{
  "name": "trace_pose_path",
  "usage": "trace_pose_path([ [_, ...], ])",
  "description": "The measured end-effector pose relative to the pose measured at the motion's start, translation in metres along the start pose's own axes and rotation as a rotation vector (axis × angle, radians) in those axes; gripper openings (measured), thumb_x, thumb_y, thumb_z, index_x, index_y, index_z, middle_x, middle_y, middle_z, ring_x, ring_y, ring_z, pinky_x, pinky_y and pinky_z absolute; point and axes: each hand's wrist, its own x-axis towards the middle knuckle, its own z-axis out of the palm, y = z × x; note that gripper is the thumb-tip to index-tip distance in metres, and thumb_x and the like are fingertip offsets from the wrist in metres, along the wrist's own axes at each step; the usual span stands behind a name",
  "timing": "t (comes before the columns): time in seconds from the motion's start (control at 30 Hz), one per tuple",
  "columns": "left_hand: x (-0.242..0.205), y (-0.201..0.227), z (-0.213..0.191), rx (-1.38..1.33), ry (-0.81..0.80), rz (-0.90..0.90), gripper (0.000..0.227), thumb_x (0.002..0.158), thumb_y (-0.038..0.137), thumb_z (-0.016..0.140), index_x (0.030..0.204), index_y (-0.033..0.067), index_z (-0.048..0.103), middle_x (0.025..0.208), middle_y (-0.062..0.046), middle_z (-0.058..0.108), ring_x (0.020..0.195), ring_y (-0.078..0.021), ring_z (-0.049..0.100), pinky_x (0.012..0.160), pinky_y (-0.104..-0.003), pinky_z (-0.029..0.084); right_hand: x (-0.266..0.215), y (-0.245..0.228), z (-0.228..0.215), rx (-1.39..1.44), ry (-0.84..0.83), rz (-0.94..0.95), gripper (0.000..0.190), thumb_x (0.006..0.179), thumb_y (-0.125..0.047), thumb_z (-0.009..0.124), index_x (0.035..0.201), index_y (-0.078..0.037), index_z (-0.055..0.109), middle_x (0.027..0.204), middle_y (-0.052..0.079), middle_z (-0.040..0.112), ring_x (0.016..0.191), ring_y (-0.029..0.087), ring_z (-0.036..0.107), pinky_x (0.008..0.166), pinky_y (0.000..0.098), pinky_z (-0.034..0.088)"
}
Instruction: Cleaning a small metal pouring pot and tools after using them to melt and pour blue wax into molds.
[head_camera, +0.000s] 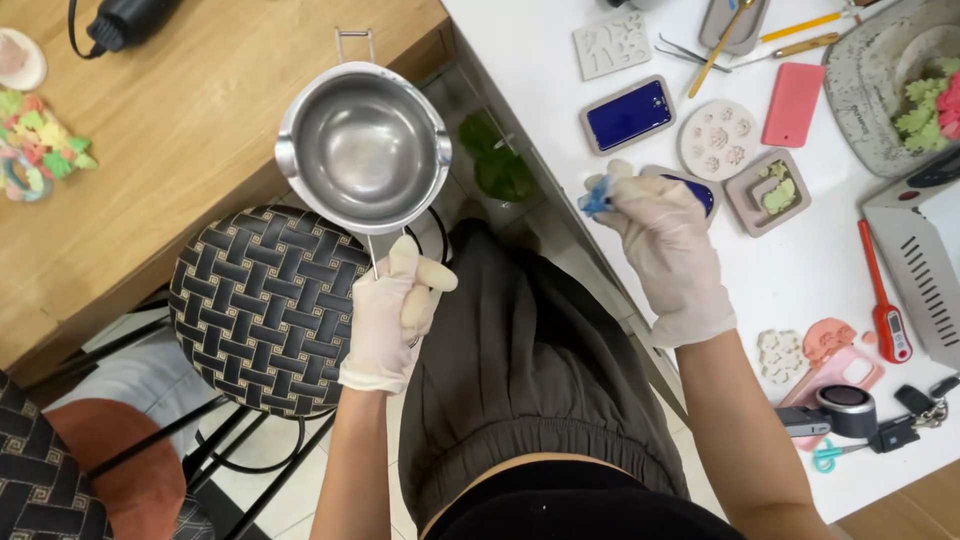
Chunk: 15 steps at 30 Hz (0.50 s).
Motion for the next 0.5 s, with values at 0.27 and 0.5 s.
trace_pose_path([
  [0.27, 0.000, -0.023, -0.030, -0.009, 0.127, -0.091, 0.057, 0.104, 0.041, 0.052, 0.078, -0.0056, 0.071, 0.043, 0.004, 0.037, 0.035, -0.0056, 0.029, 0.035, -0.025, 0.022, 0.040, 0.167, -0.037, -0.657, 0.110, 0.321, 0.034, 0.084, 0.008, 0.071, 0.117, 0.005, 0.064, 0.110, 0.011, 0.070, 0.094, 0.016, 0.068, 0.090, 0.0275, 0.056],
  [0.5, 0.028, -0.061, -0.052, 0.092, 0.162, -0.271, 0.054, 0.100, 0.041, 0.055, 0.077, -0.0029, 0.075, 0.041, 0.000, 0.042, 0.032, -0.0073, 0.030, 0.033, -0.026, 0.021, 0.134, 0.338, -0.227, -0.174, 0.383, 0.653, 0.032, 0.091, 0.004, 0.062, 0.122, 0.001, 0.070, 0.111, 0.009, 0.071, 0.093, 0.015, 0.069, 0.086, 0.0275, 0.055],
])
